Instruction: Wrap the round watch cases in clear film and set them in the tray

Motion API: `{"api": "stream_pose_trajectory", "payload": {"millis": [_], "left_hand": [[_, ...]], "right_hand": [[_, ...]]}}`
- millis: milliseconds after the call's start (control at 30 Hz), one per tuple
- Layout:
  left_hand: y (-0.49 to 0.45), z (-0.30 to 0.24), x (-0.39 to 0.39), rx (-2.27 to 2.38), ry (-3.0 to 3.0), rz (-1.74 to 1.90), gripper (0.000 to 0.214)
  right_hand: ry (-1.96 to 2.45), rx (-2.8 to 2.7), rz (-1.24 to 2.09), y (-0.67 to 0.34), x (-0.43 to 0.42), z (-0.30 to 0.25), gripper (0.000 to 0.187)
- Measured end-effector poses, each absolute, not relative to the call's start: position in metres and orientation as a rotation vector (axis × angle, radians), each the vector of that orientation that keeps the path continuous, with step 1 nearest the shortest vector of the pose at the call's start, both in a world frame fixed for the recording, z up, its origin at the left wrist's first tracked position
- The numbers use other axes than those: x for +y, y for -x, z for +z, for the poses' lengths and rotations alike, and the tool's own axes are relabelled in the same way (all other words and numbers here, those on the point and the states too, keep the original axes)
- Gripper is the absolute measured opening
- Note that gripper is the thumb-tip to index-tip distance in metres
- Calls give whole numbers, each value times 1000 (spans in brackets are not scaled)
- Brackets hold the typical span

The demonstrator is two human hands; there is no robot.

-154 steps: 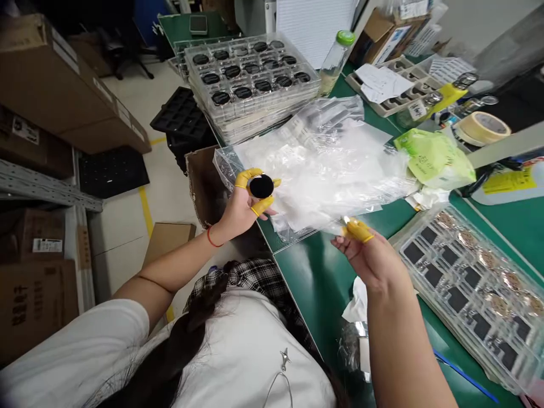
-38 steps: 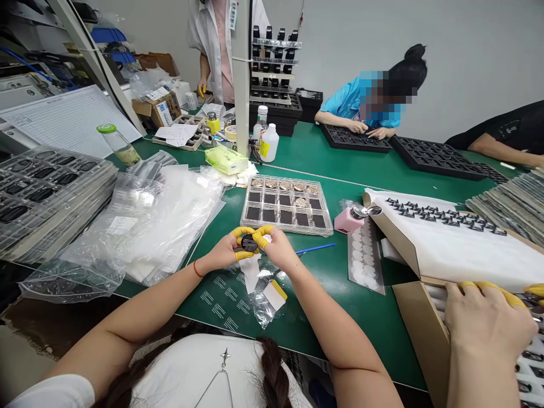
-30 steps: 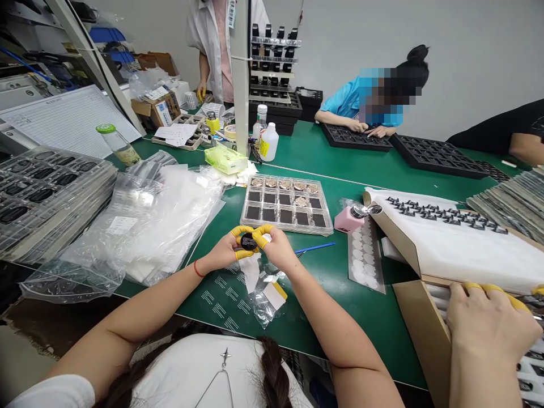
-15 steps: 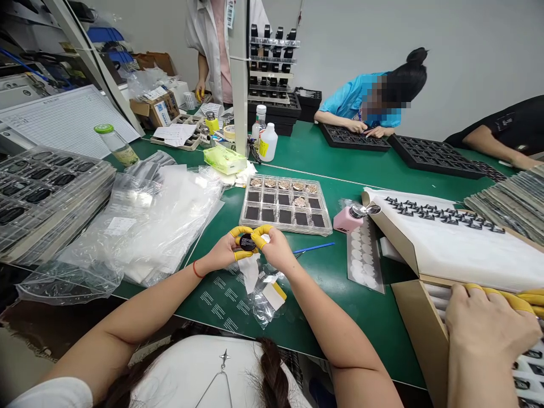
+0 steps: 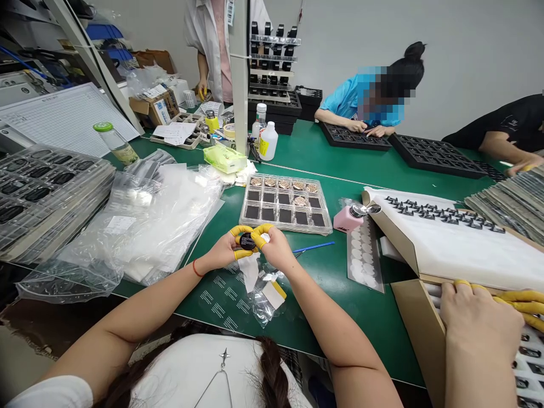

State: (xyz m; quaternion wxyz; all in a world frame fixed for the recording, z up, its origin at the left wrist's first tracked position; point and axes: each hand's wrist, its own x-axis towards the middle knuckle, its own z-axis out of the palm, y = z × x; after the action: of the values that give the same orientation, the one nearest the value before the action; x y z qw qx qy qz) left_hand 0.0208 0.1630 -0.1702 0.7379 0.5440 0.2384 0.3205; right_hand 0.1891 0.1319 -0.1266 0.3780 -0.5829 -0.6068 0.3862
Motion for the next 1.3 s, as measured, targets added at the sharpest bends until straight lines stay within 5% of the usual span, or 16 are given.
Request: {"api": "stream_pose_trajectory", "payload": {"millis": [233,467,633,833,1033,1300], "left_hand": [[-21,-168,163,533,-1194,692,52],[-20,-168,167,590,-1222,673,56],[-17,-166,168,570,-1208,651,60],[-17,-171,170,586,-1220,697,61],[-18,-172,172,589,-1227,680,60],[-17,-174,171,586,-1293,675,60]], "right_hand": [[1499,-1651,886,-189,133,-126,17],[1932,-2090,210,-220,98,-102,19],[2316,-2262,420,-216,37,-138,23],[2249,-1948,514,-210,6,-178,21],[2261,-1927,338,-199,3,-178,47],[2205,-1750,382,-188,-8,-184,17]]}}
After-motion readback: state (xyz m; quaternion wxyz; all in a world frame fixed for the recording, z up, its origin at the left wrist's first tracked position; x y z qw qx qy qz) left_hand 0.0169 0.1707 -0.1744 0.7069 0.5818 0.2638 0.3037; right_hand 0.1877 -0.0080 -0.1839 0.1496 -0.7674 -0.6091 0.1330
